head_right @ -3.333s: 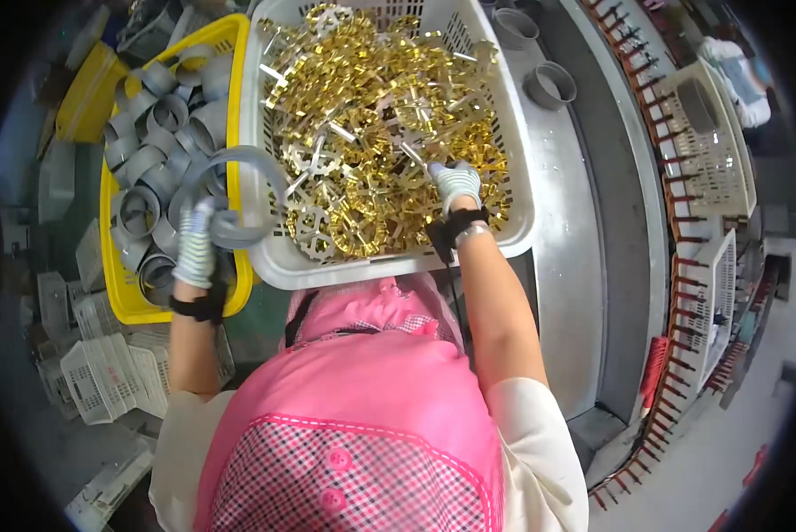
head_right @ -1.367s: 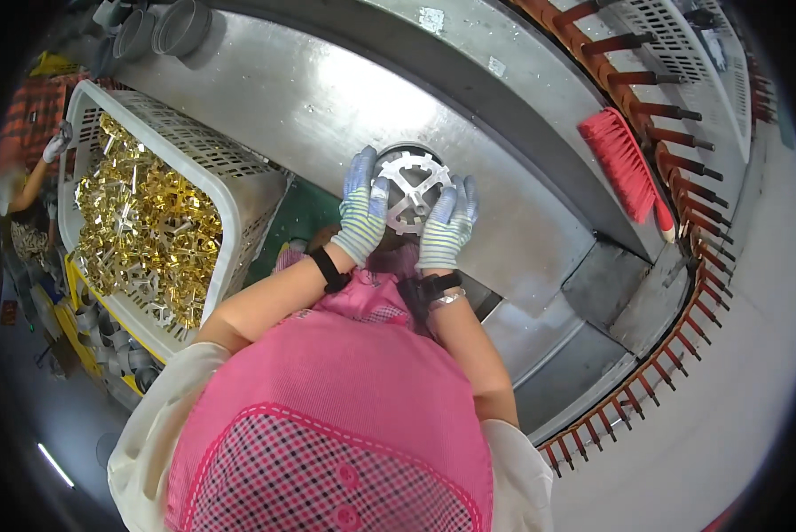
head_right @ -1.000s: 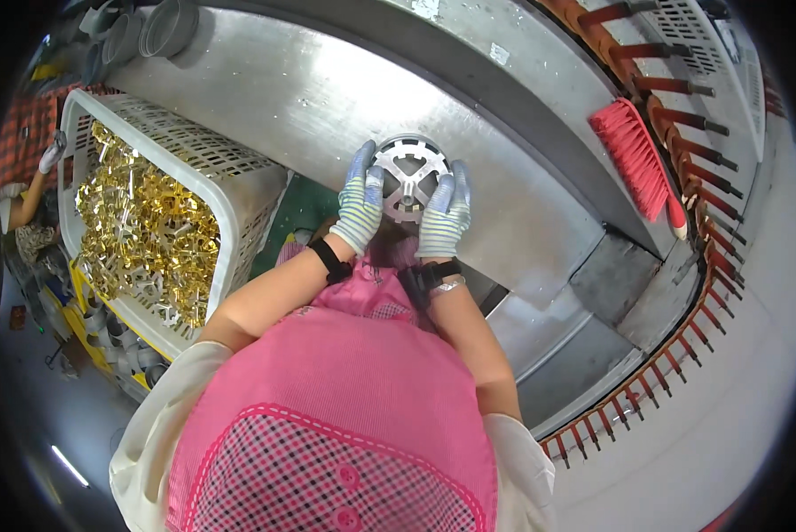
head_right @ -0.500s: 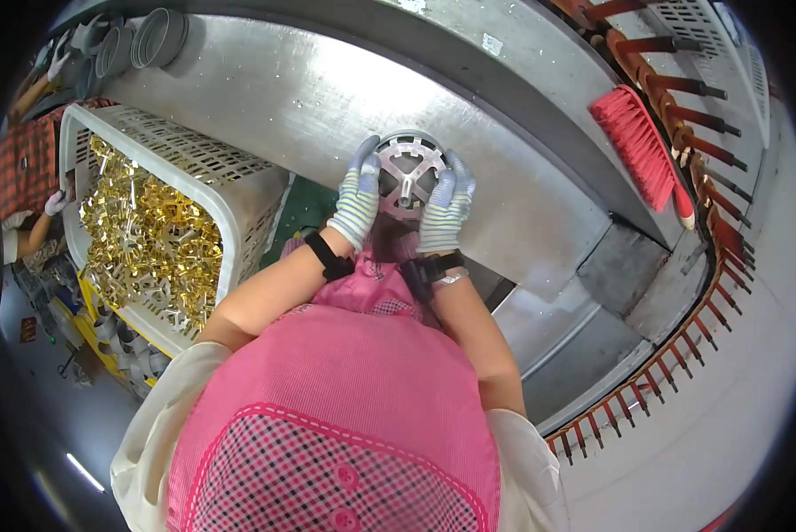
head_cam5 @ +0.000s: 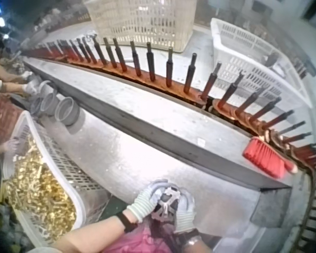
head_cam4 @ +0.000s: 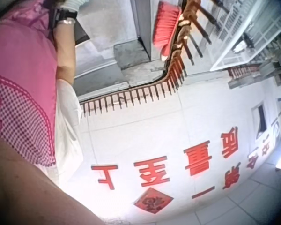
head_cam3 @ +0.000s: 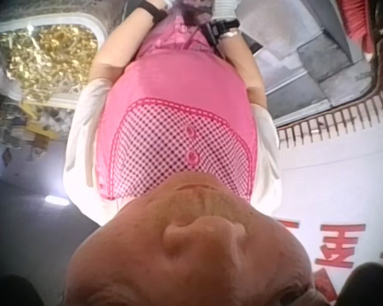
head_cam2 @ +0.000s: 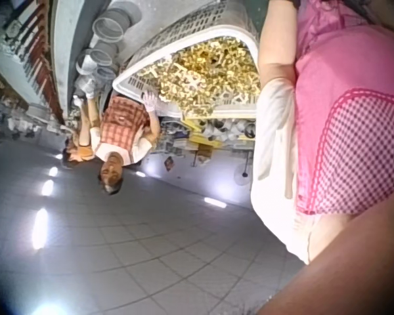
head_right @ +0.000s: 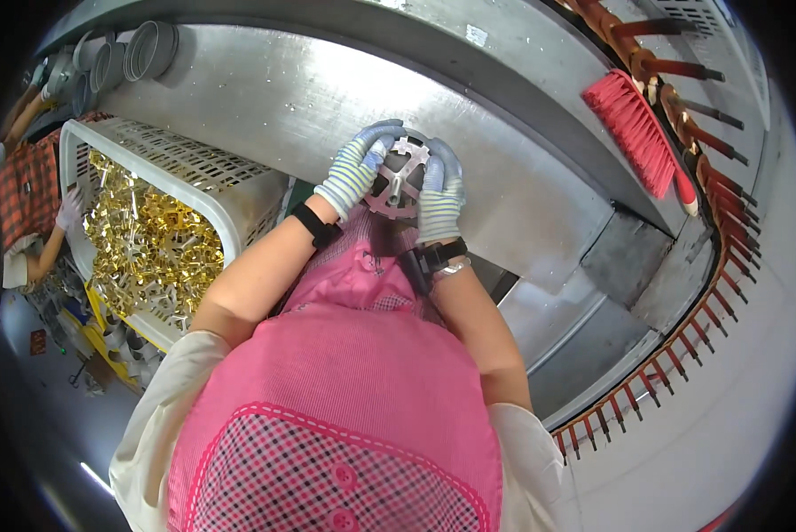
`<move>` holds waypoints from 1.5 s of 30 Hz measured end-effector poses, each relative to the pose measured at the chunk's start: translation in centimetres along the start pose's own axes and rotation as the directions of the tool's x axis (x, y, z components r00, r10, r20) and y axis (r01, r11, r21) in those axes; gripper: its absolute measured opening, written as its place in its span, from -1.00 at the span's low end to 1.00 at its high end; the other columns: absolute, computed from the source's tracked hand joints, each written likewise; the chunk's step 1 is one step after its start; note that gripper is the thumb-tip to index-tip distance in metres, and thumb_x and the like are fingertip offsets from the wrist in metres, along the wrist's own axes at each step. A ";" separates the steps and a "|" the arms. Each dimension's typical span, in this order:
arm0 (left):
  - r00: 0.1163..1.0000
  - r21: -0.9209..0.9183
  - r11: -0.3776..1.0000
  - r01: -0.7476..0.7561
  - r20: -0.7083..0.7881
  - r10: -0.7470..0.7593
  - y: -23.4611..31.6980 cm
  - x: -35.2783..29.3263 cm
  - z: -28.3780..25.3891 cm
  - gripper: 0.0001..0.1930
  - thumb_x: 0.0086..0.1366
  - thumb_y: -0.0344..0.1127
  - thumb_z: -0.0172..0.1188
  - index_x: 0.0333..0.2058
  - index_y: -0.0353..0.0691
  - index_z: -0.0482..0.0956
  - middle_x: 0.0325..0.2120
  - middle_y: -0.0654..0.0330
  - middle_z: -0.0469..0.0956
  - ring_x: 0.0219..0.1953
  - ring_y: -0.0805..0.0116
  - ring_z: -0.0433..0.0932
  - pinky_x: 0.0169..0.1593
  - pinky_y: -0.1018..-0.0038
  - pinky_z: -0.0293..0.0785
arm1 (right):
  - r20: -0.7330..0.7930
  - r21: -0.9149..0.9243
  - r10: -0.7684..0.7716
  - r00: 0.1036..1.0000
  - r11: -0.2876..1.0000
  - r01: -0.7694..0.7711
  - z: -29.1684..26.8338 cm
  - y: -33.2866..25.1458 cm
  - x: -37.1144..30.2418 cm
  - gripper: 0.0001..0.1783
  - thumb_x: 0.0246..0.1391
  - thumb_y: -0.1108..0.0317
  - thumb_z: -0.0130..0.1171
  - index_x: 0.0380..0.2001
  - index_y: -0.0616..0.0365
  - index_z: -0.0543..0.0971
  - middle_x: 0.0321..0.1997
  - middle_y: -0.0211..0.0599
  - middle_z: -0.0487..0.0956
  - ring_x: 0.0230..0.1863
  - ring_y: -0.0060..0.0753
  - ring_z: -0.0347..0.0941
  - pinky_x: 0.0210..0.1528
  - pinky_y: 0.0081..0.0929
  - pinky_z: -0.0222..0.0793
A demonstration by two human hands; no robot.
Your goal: The worker is assembling metal ring parts and internal cross-shaped components onto a circular jig on a manufacturing line.
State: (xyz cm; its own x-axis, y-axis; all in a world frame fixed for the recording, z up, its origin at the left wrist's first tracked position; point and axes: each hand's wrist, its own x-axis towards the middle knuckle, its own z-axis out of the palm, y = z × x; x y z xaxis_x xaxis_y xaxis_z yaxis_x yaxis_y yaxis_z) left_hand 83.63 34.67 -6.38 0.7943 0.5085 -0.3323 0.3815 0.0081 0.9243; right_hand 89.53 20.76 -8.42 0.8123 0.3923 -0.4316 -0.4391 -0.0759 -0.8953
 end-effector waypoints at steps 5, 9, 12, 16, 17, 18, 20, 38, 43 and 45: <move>0.994 -0.115 0.988 0.105 0.020 -0.103 0.2 -0.2 0.2 -0.71 0.38 -0.36 -0.04 0.01 -0.23 0.52 -0.06 0.13 0.53 0.00 0.36 0.46 0.12 0.45 0.36 | -0.004 0.101 0.023 1.000 0.995 -0.023 0.2 0.4 0.2 -0.67 0.30 0.31 -0.11 0.06 0.16 0.44 0.00 -0.19 0.52 -0.02 -0.35 0.47 0.03 -0.38 0.48; 0.997 -0.109 0.991 0.071 -0.024 -0.074 1.3 -0.7 0.3 -0.69 0.38 -0.35 -0.02 0.05 -0.24 0.50 -0.04 0.11 0.53 0.04 0.35 0.45 0.14 0.44 0.35 | 0.009 0.066 -0.020 1.000 0.998 0.019 0.1 0.7 0.4 -0.67 0.30 0.33 -0.12 0.06 0.17 0.44 0.00 -0.19 0.51 0.00 -0.34 0.46 0.05 -0.41 0.46; 0.994 -0.200 0.977 0.079 -0.053 -0.091 0.7 -0.6 0.3 -0.67 0.38 -0.30 -0.01 0.06 -0.24 0.49 -0.03 0.09 0.53 0.05 0.32 0.45 0.16 0.42 0.34 | -0.009 0.076 0.041 0.999 0.996 -0.040 0.2 0.8 0.5 -0.66 0.27 0.35 -0.14 0.04 0.18 0.47 0.05 -0.23 0.50 0.06 -0.34 0.41 0.15 -0.38 0.33; 0.997 -0.016 1.000 -0.011 -0.081 0.010 0.1 -0.7 -0.1 -0.64 0.38 -0.23 -0.01 0.06 -0.25 0.48 -0.03 0.05 0.53 0.05 0.29 0.46 0.15 0.41 0.34 | -0.026 -0.126 -0.109 0.994 0.986 0.105 0.1 1.4 0.7 -0.65 0.26 0.35 -0.16 0.01 0.21 0.49 0.02 -0.13 0.53 0.05 -0.25 0.45 0.13 -0.35 0.34; 0.997 -0.009 0.999 -0.034 -0.074 0.034 -0.1 -0.6 -0.1 -0.63 0.38 -0.19 -0.02 0.06 -0.25 0.48 -0.04 0.04 0.53 0.04 0.27 0.47 0.14 0.40 0.35 | -0.025 -0.133 -0.145 0.989 0.981 0.141 0.2 1.4 0.7 -0.65 0.26 0.35 -0.16 0.01 0.21 0.50 0.02 -0.10 0.54 0.05 -0.22 0.45 0.13 -0.34 0.34; 0.996 -0.002 0.998 -0.059 -0.069 0.059 -0.2 -0.5 -0.2 -0.61 0.39 -0.16 -0.02 0.06 -0.26 0.48 -0.04 0.03 0.53 0.04 0.25 0.48 0.14 0.40 0.35 | -0.022 -0.134 -0.143 0.990 0.981 0.138 0.2 1.4 0.8 -0.65 0.26 0.35 -0.16 0.01 0.21 0.50 0.02 -0.10 0.54 0.05 -0.22 0.45 0.13 -0.34 0.34; 0.995 -0.007 0.998 -0.059 -0.078 0.058 -0.4 -0.8 -0.2 -0.63 0.37 -0.20 -0.03 0.04 -0.26 0.49 -0.04 0.01 0.53 0.03 0.18 0.49 0.14 0.37 0.35 | -0.026 -0.198 -0.156 0.987 0.969 0.148 0.3 1.3 0.8 -0.64 0.25 0.34 -0.14 0.00 0.23 0.50 0.01 -0.09 0.55 0.05 -0.21 0.46 0.13 -0.32 0.34; 0.922 0.040 0.956 -0.292 -0.256 0.292 4.1 -6.3 -1.4 -0.52 0.38 -0.19 -0.09 0.22 -0.24 0.27 0.18 -0.06 0.26 0.18 0.06 0.31 0.25 0.31 0.19 | 0.031 0.183 -0.048 0.998 0.982 0.041 1.9 -5.8 -2.1 -0.51 0.31 0.06 -0.12 0.08 0.24 0.42 0.02 -0.18 0.51 0.02 -0.31 0.45 0.08 -0.34 0.40; 0.774 0.106 0.812 -0.573 -0.256 0.579 12.3 -8.5 -4.2 -0.51 0.38 -0.16 -0.07 0.22 -0.20 0.28 0.21 -0.08 0.21 0.22 -0.04 0.22 0.26 0.21 0.15 | 0.071 0.289 -0.244 0.967 0.933 0.214 3.8 -14.4 -4.5 -0.43 0.30 -0.05 -0.13 0.14 0.18 0.34 0.08 -0.18 0.44 0.08 -0.28 0.40 0.14 -0.31 0.37; 0.724 0.172 0.762 -0.625 -0.239 0.647 15.0 -9.9 -5.3 -0.51 0.38 -0.16 -0.07 0.22 -0.20 0.28 0.21 -0.08 0.21 0.23 -0.03 0.22 0.27 0.21 0.15 | 0.106 0.380 -0.189 0.976 0.915 0.136 5.0 -17.6 -6.4 -0.37 0.30 -0.13 -0.19 0.22 0.11 0.22 0.11 -0.21 0.41 0.12 -0.29 0.37 0.18 -0.32 0.33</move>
State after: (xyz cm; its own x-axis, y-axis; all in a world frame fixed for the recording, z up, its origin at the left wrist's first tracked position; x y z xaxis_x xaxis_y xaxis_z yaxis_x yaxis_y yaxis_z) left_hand 78.98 34.39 11.73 0.7088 0.5792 0.4028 -0.1245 -0.4592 0.8795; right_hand 90.10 24.21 10.62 0.8352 0.4945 -0.2408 -0.4375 0.3319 -0.8357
